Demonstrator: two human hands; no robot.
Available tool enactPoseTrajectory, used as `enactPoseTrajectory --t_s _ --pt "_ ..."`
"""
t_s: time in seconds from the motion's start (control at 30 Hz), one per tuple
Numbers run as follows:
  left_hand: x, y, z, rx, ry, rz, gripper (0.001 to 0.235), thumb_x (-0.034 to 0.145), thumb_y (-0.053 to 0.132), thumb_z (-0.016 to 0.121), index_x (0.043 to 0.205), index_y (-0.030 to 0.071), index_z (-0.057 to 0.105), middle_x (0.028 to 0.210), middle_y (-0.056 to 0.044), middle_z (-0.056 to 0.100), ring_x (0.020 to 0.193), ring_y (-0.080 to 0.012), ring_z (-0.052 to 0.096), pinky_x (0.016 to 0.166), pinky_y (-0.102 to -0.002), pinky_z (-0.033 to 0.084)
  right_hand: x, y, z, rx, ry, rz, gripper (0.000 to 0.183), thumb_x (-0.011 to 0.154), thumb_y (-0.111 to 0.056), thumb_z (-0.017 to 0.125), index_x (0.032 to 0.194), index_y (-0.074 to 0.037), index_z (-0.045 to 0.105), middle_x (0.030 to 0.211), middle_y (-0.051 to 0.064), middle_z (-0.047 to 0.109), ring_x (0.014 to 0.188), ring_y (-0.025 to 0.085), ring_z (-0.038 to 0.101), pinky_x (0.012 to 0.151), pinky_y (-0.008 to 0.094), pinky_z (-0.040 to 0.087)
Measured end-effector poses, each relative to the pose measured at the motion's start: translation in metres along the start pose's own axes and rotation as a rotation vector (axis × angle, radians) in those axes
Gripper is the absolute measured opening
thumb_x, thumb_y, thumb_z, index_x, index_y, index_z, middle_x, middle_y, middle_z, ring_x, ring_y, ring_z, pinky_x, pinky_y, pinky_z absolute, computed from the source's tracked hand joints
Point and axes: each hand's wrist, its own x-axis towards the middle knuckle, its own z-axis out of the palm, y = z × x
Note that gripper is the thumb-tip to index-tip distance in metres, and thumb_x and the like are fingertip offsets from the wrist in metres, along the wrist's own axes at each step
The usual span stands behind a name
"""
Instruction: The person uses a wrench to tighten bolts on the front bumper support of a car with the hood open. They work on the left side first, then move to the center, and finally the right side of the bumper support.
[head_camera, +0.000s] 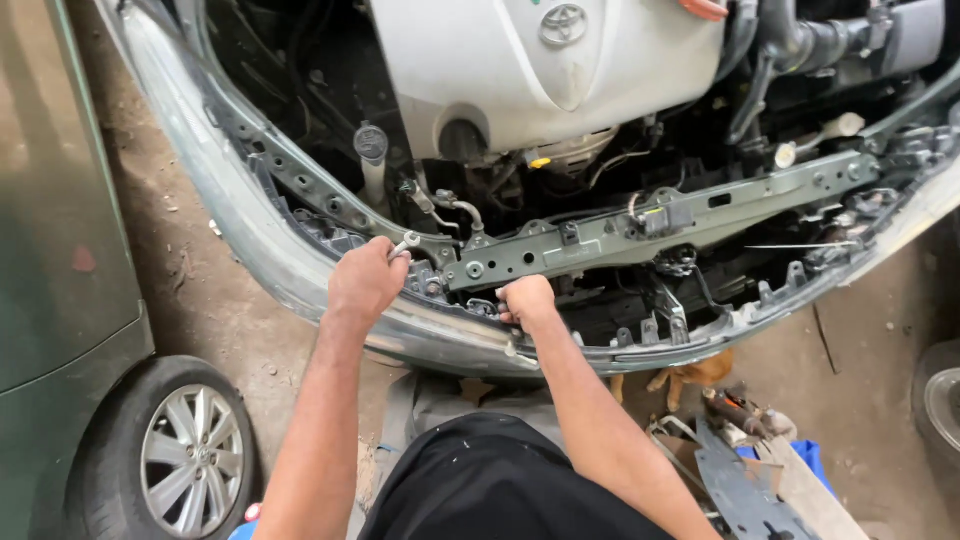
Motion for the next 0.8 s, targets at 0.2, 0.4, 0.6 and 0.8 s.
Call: enactPoseTrajectory --t_s 0.2,0.4,0.6,0.8 --pt "0.018 -0.039 0.01 -0.34 0.061 -0.037 0.035 0.09 0.038 0.069 0.09 0.003 0.071 0.076 -0.015 0.07 0.07 -0.0315 0.066 0.068 -0.043 0.051 0.018 0.008 0.024 0.08 0.092 0.159 0.004 0.086 0.007 0.067 0.082 0.006 0.067 0.07 0.012 0.065 0.052 0.021 0.063 0.044 0.034 0.057" --pt "0.03 -0.037 0.001 -0.51 0.03 -0.149 0.036 0.09 0.036 0.071 0.087 0.0 0.069 0.067 -0.009 0.062 0.063 -0.0198 0.053 0.062 -0.039 0.048 0.018 0.005 0.038 -0.041 0.183 0.16 0.013 0.083 0.001 0.078 0.076 0.005 0.068 0.066 0.013 0.061 0.047 0.024 0.05 0.039 0.037 0.037" --pt "0.025 -0.024 -0.02 -0.525 -0.042 -0.216 0.035 0.089 0.035 0.07 0.084 0.001 0.067 0.065 -0.008 0.061 0.061 -0.0182 0.056 0.06 -0.039 0.051 0.044 0.025 0.036 0.033 0.193 0.119 0.008 0.08 0.001 0.076 0.081 0.008 0.072 0.077 0.017 0.069 0.058 0.027 0.064 0.047 0.043 0.047" --pt "0.03 -0.037 -0.007 -0.511 -0.028 -0.164 0.034 0.088 0.035 0.072 0.084 0.001 0.07 0.066 -0.009 0.065 0.063 -0.0195 0.058 0.063 -0.038 0.05 0.012 0.004 0.043 -0.121 0.29 0.076 0.02 0.075 0.0 0.084 0.089 0.011 0.074 0.088 0.017 0.074 0.078 0.027 0.069 0.07 0.041 0.052"
